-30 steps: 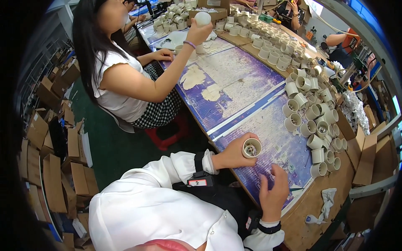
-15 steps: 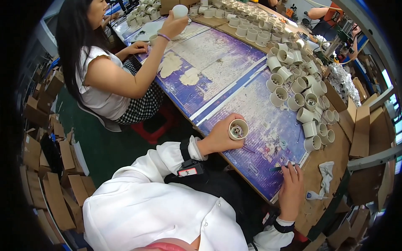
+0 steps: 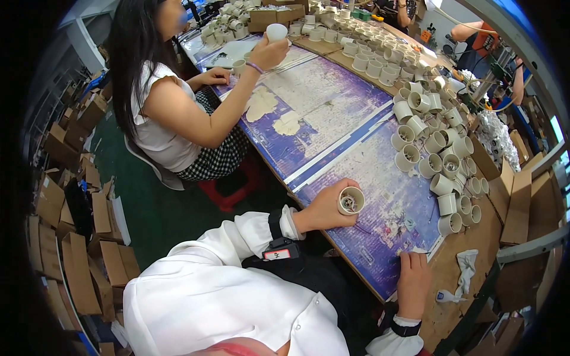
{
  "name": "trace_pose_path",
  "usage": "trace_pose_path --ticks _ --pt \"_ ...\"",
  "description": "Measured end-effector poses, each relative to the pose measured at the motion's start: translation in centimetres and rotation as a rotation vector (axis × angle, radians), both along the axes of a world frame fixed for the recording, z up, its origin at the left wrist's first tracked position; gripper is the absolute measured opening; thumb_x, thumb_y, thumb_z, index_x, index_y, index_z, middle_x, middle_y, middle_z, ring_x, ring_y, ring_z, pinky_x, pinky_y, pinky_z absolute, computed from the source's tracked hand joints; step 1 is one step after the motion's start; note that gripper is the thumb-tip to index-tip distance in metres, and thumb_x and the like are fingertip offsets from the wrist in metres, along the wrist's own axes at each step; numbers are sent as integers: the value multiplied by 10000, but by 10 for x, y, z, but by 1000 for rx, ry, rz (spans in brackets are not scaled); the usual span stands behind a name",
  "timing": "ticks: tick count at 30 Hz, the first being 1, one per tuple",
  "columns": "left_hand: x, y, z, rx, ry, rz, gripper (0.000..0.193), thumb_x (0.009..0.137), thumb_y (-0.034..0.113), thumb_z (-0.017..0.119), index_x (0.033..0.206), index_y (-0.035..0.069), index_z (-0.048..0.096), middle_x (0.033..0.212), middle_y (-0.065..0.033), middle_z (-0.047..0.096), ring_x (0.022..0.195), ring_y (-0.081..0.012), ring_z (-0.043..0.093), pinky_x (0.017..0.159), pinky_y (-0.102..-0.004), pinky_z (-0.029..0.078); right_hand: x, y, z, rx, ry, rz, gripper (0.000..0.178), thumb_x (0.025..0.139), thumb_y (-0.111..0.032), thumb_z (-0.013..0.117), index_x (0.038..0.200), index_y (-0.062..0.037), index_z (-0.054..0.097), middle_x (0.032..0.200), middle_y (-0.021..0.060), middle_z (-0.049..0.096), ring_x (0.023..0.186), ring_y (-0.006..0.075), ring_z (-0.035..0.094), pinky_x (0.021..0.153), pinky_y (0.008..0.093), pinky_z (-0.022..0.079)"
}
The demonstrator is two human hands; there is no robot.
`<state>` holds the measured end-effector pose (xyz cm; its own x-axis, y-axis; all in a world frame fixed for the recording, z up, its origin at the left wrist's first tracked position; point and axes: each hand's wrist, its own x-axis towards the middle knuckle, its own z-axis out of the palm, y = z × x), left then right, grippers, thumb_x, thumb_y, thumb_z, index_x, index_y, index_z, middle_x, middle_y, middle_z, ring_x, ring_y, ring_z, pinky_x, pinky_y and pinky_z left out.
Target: The person applies glue to a plastic housing, inserts a motor with wires, and uses tweezers to tuck the wires into internal slots before setting the assembly aside.
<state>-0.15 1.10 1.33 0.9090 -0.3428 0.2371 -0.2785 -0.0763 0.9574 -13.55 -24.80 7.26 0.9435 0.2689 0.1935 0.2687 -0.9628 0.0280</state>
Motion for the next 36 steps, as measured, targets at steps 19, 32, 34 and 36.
trace_pose_path --ticks 19,32,34,36 --pt "2 -6 -8 200 -248 -22 566 627 111 794 1141 68 562 1022 -107 630 949 -287 646 838 -355 513 12 -12 -12 -111 25 101 257 802 -65 556 1055 -58 601 977 117 588 942 298 581 763 393 500" --pt "-8 0 4 240 -167 -66 457 715 52 783 1119 58 568 968 -45 666 869 -132 647 780 -276 514 23 -29 -4 -28 33 108 329 805 -89 592 1133 -100 610 1221 44 631 1062 256 630 804 333 554" --pt "-9 0 4 231 -161 -70 459 715 52 784 1120 58 568 973 -45 667 874 -132 648 782 -275 514 30 -33 -7 -93 -22 200 341 803 -76 597 1142 -100 626 1207 51 647 1058 250 636 817 330 558" --pt "-7 2 4 222 -162 -69 463 714 50 786 1122 58 568 983 -46 669 885 -132 651 788 -274 515 32 -36 -9 -111 -41 249 348 802 -69 599 1146 -99 633 1200 55 655 1055 247 638 823 329 559"
